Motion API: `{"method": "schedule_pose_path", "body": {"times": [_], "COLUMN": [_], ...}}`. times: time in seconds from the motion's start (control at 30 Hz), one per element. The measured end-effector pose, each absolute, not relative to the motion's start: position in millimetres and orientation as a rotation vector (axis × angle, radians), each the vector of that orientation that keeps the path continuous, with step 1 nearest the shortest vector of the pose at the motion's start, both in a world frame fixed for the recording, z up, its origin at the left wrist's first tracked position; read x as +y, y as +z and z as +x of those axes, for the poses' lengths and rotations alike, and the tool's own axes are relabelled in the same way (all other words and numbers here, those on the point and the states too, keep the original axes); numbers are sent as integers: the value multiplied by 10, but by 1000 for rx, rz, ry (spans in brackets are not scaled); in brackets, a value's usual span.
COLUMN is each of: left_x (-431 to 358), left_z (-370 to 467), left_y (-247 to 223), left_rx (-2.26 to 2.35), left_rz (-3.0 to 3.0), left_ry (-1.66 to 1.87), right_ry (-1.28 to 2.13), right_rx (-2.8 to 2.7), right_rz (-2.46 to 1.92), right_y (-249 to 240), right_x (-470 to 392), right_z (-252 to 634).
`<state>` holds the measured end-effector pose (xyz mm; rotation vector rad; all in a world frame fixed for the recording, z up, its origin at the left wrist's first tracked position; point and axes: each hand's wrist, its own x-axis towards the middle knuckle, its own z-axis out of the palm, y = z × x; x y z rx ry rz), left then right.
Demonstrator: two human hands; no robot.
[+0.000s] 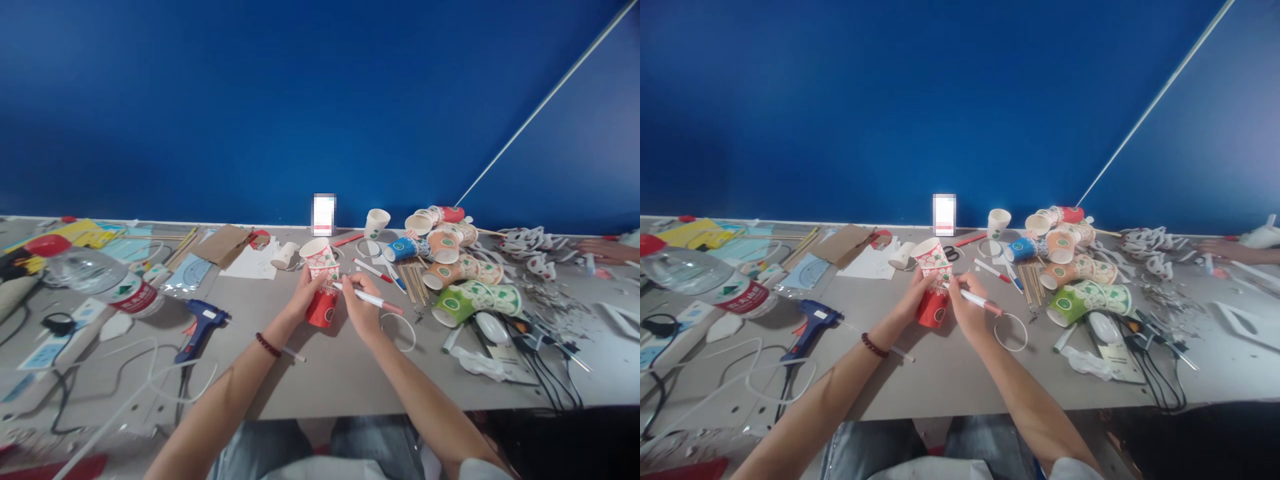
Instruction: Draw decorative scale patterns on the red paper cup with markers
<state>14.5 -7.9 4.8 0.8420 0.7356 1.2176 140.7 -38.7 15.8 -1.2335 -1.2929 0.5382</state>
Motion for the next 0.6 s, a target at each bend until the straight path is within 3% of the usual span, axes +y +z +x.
{"method": "schedule_pose_path", "body": {"times": [0.6], "left_x": [-88], "left_z": [144], "left_y": [67], "left_rx": [737], "left_rz": [861], "left_ry": [1238], "right_ry": [516], "right_rx": [-1278], "right_rz": [-1234], "right_y": [172], "right_x": [-371], "right_z": [1404]}}
